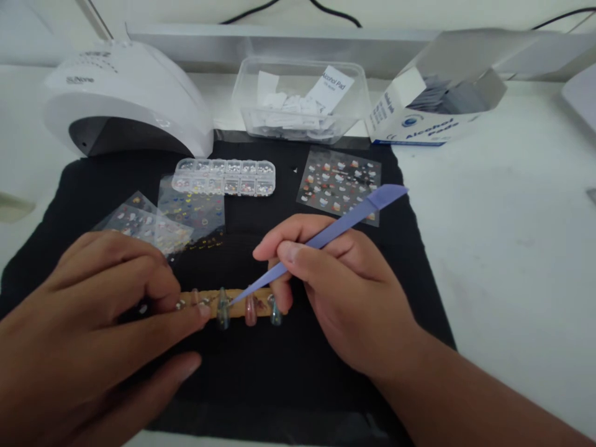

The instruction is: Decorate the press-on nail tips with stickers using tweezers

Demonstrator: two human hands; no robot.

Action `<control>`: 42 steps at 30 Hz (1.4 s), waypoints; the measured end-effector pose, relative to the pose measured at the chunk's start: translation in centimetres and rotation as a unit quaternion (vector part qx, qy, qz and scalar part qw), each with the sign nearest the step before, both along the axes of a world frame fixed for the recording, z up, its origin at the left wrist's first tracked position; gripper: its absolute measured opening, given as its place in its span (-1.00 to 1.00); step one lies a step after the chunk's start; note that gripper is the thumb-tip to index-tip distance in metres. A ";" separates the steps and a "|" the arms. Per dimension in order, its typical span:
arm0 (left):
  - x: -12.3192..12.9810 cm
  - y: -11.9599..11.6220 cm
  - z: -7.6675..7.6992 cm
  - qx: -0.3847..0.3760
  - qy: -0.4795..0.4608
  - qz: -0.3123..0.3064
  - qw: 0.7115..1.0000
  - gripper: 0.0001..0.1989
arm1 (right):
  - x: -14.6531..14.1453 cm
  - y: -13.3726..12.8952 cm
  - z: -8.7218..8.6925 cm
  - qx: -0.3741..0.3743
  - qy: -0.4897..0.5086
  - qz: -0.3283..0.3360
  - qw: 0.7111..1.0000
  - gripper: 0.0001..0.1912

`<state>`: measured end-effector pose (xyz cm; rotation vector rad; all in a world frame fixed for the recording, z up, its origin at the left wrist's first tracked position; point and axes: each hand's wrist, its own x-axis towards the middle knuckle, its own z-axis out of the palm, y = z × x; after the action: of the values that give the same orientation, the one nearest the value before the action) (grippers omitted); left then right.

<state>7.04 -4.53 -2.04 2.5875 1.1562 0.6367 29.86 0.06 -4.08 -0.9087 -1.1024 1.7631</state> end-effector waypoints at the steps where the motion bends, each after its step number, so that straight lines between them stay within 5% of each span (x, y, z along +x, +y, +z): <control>1: 0.0 0.0 -0.1 0.001 0.002 -0.001 1.000 -0.90 | 0.0 -0.1 0.0 -0.005 0.000 -0.002 1.000 -0.88; 18: 0.3 -0.3 -0.5 0.026 0.001 0.017 1.000 -0.91 | 0.1 -0.3 0.2 -0.014 -0.016 -0.028 0.999 -0.88; 30: -0.7 0.0 1.1 -0.024 -0.040 0.002 0.999 -0.85 | -0.7 -0.8 1.2 0.059 -0.061 -0.108 0.991 -0.87; 37: -1.2 0.3 0.7 -0.013 -0.055 -0.007 0.998 -0.84 | -0.7 -2.3 2.5 0.087 -0.074 -0.153 0.982 -0.82; 42: -1.1 0.4 0.6 -0.021 -0.067 -0.020 0.997 -0.84 | -0.2 -2.8 1.8 0.089 -0.064 -0.152 0.982 -0.80</control>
<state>5.96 -4.13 -1.43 2.4845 1.0615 0.7542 29.65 -2.70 -2.32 -1.0300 -1.1172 1.3511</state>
